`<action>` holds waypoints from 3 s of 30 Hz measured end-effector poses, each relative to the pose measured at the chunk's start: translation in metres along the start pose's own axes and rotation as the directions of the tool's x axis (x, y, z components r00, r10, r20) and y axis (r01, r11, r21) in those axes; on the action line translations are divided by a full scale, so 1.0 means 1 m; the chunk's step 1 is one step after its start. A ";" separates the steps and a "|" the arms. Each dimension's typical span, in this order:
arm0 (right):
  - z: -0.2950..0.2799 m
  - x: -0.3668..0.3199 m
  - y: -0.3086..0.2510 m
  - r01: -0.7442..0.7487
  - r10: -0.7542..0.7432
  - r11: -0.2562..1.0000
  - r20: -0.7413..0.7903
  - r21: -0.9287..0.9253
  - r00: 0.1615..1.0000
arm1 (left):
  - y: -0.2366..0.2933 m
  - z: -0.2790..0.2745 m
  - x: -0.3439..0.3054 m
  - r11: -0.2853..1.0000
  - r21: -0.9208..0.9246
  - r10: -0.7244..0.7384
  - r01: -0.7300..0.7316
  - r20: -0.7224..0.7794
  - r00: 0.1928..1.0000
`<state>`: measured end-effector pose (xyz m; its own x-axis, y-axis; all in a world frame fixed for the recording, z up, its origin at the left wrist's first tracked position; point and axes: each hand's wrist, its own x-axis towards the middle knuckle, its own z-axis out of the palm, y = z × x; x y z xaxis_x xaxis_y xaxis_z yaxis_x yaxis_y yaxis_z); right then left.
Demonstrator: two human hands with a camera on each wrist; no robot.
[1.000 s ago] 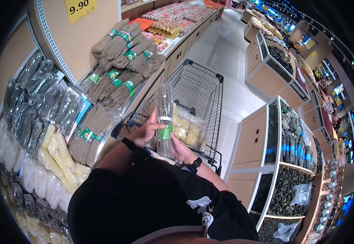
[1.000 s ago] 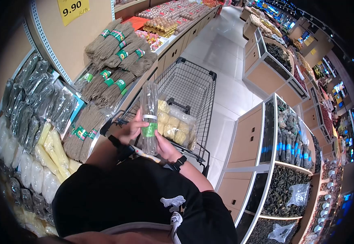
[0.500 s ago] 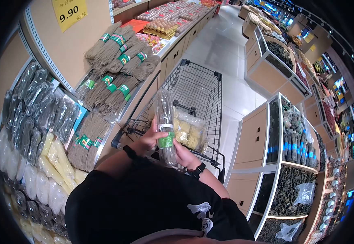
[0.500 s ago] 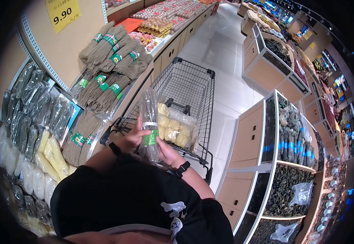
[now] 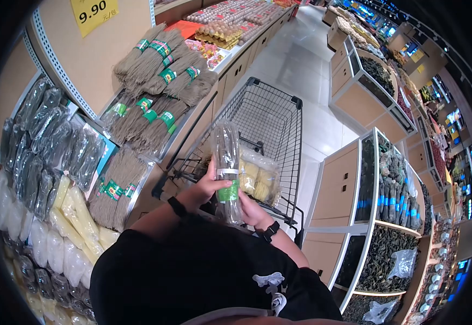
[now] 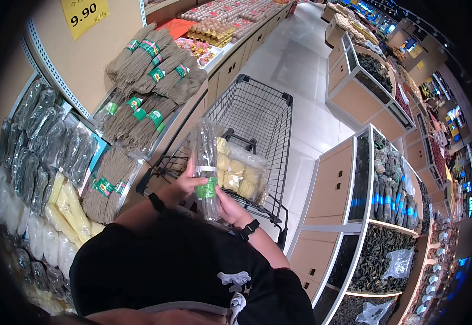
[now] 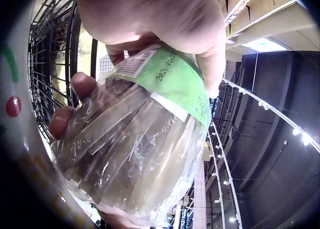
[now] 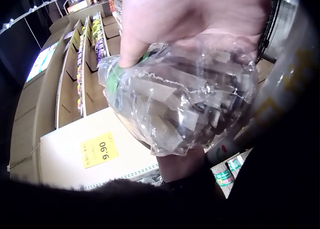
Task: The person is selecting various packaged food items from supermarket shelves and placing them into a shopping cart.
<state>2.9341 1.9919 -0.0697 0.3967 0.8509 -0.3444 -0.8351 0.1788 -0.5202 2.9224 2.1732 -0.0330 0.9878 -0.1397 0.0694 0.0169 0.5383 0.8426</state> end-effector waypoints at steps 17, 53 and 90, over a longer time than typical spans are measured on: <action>0.006 0.000 0.000 0.006 -0.006 1.000 0.018 -0.009 1.000 | 0.003 -0.002 0.001 0.999 -0.046 -0.006 0.006 0.002 1.000; 0.009 -0.002 -0.003 -0.015 0.015 1.000 0.053 0.001 0.998 | -0.004 -0.005 0.000 0.995 -0.092 -0.031 0.031 0.006 1.000; -0.042 -0.008 -0.164 0.253 -0.278 0.961 -0.356 -0.114 0.892 | -0.041 0.011 0.174 0.870 -0.196 -0.448 0.453 0.073 0.891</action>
<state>3.0839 1.9354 -0.0146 0.7215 0.5340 -0.4407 -0.6582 0.3312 -0.6761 3.0923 2.1176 -0.0495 0.8616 -0.4257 -0.2765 0.4923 0.5680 0.6595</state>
